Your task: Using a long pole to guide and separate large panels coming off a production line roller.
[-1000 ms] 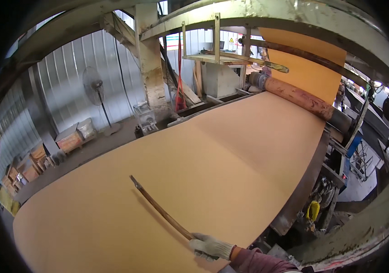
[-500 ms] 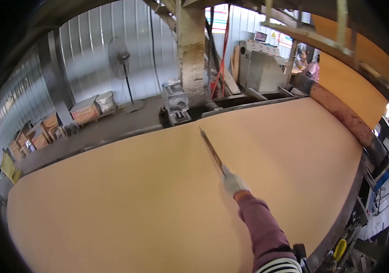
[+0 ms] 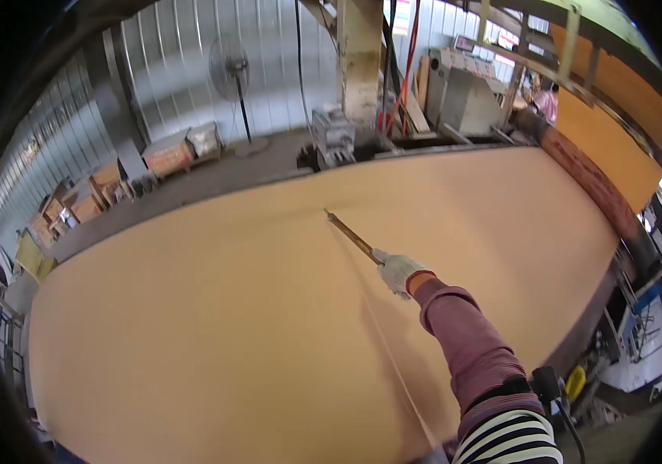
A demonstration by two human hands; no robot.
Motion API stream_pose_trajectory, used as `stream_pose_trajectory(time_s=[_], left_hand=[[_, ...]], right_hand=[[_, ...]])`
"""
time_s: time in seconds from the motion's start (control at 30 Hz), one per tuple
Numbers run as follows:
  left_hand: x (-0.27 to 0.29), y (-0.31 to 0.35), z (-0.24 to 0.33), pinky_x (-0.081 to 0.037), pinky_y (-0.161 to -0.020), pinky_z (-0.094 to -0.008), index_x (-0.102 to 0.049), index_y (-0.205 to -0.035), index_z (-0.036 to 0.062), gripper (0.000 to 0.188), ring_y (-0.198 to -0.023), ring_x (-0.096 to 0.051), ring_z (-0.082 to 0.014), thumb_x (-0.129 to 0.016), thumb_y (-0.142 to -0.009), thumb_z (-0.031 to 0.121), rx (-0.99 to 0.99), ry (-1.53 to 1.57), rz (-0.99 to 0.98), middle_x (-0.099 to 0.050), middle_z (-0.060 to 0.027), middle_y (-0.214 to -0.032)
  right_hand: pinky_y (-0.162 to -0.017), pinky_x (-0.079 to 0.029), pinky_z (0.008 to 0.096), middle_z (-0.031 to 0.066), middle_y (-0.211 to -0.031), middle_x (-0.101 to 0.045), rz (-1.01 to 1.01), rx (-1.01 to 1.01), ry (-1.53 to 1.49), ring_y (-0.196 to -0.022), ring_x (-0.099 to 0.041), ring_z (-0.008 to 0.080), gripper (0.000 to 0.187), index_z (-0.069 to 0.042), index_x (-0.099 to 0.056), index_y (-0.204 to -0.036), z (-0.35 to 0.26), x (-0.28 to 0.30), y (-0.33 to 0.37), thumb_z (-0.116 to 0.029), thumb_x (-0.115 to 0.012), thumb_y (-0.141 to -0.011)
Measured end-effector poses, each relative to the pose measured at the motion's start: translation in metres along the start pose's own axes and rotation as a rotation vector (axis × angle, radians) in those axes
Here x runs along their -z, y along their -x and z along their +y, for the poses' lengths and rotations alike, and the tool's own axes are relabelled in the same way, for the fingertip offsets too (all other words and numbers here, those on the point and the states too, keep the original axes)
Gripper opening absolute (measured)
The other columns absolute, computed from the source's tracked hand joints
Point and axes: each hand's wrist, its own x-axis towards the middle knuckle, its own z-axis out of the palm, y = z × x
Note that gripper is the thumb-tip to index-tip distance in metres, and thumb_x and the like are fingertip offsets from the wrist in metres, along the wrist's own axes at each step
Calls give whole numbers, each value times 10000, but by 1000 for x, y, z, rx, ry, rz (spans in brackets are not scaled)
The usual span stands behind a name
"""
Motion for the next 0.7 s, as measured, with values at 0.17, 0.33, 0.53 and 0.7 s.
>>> stream_pose_trajectory(time_s=[0.17, 0.33, 0.53, 0.7], left_hand=[[82, -49, 41, -575, -850, -445, -563, -1214, -35, 335, -1039, -647, -299, -564, -929, 140, -112, -73, -174, -653, -163, -1140], [147, -114, 105, -584, -851, -405, -585, -1196, -28, 321, -1011, -662, -278, -568, -940, 165, -201, -147, -216, -659, -155, -1143], [239, -225, 191, -553, -574, -345, -673, -946, 15, 225, -719, -663, -234, -609, -916, 228, -570, -796, -17, -680, -114, -853], [92, -83, 88, -304, -415, -303, -392, -579, 108, 379, -455, -390, -106, -534, -911, 226, -836, -577, 76, -422, 4, -527]], right_hand=[[-506, -481, 330, 36, -683, -584, -117, -23, -2, -532, -554, 162, 450, -330, -449, -1441, 80, -75, 218, -362, -417, -993], [-727, -542, 498, 241, -904, -680, -331, -318, 214, -777, -684, 397, 514, -317, -382, -1475, 121, -131, 443, -336, -468, -969], [-685, -546, 321, 60, -859, -685, -430, -186, 343, -696, -670, 193, 446, -215, -535, -1398, 161, -125, 658, -288, -581, -961], [-483, -448, 251, 16, -678, -557, -84, -417, -633, -531, -511, 82, 598, -145, -341, -1521, 154, -150, 619, -111, -488, -943]])
